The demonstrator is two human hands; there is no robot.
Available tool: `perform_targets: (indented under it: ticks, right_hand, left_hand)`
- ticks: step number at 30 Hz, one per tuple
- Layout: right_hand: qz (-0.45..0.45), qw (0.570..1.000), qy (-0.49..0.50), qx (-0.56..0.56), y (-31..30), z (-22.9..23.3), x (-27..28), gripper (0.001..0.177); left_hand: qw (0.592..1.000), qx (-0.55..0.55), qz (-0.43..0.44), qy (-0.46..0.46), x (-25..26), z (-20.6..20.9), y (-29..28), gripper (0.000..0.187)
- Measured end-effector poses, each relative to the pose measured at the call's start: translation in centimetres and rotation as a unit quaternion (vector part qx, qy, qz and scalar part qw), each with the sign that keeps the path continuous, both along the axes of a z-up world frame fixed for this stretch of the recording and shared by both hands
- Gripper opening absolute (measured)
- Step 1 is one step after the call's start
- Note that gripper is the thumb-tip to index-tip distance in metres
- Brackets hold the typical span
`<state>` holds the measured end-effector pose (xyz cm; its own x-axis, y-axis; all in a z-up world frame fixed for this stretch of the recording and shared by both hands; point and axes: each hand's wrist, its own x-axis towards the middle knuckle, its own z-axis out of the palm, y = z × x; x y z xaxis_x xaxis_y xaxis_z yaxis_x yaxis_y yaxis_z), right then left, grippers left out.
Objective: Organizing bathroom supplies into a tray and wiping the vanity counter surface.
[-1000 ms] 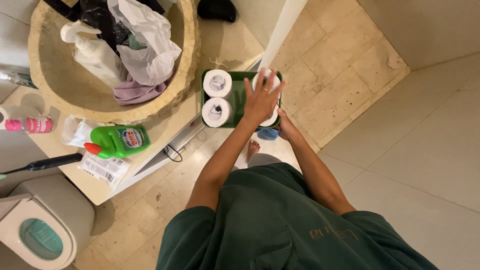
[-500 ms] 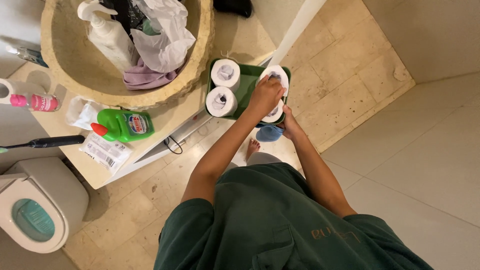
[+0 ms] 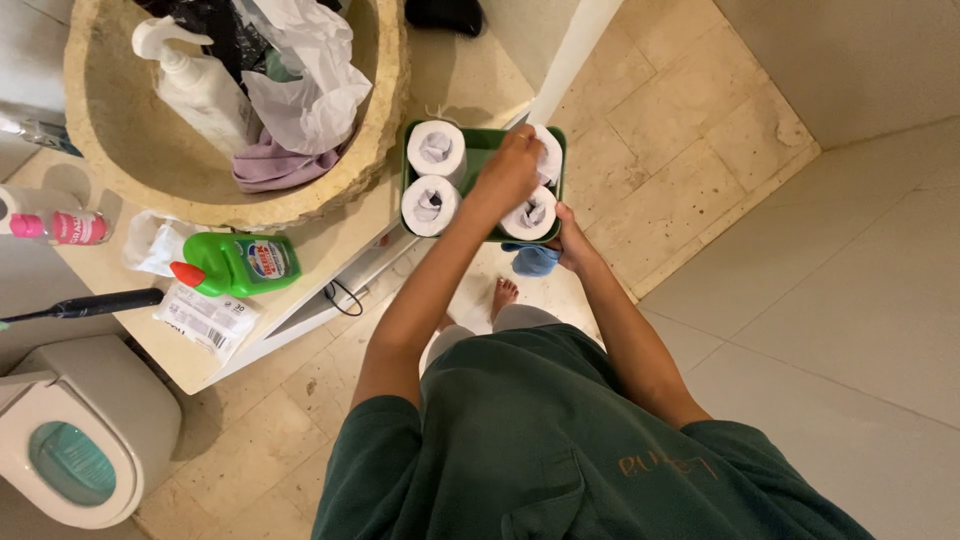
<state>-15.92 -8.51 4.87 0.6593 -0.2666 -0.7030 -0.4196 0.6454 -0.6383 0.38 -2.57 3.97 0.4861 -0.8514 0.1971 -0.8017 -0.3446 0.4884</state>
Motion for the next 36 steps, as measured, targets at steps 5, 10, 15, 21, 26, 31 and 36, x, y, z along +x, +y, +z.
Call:
perform_targets:
  ticks: [5, 10, 15, 21, 26, 31, 36]
  right_hand:
    - [-0.007, 1.0, -0.02, 0.007, -0.6, -5.2, -0.9, 0.053]
    - [0.002, 1.0, 0.001, 0.0, -0.3, -1.6, -0.4, 0.056]
    - [-0.005, 1.0, 0.012, -0.005, -0.6, -4.8, -0.9, 0.064]
    - [-0.006, 1.0, 0.005, -0.004, -1.6, -7.1, -0.9, 0.052]
    - [0.016, 0.999, 0.047, -0.006, -3.0, -13.2, -1.3, 0.086]
    - [0.013, 0.998, 0.062, -0.013, -2.5, -13.8, -1.8, 0.074]
    - [0.013, 0.997, 0.073, 0.005, -5.0, -25.5, -3.7, 0.08]
  left_hand:
    - [0.997, 0.038, -0.036, -0.064, 0.6, 1.3, 0.5, 0.032]
    - [0.954, -0.053, 0.0, -0.294, 0.6, 3.6, 0.7, 0.007]
    - [0.943, -0.028, -0.072, -0.325, 2.0, -2.1, -1.3, 0.008]
    - [0.967, 0.026, -0.008, -0.252, 1.4, 0.7, -1.9, 0.011]
    - [0.993, -0.027, 0.097, -0.067, -3.9, 4.7, -1.4, 0.018]
    - [0.966, -0.039, 0.176, -0.186, -5.9, -0.3, -1.9, 0.074]
    - [0.968, -0.033, 0.188, -0.166, -6.0, -0.4, -1.8, 0.081]
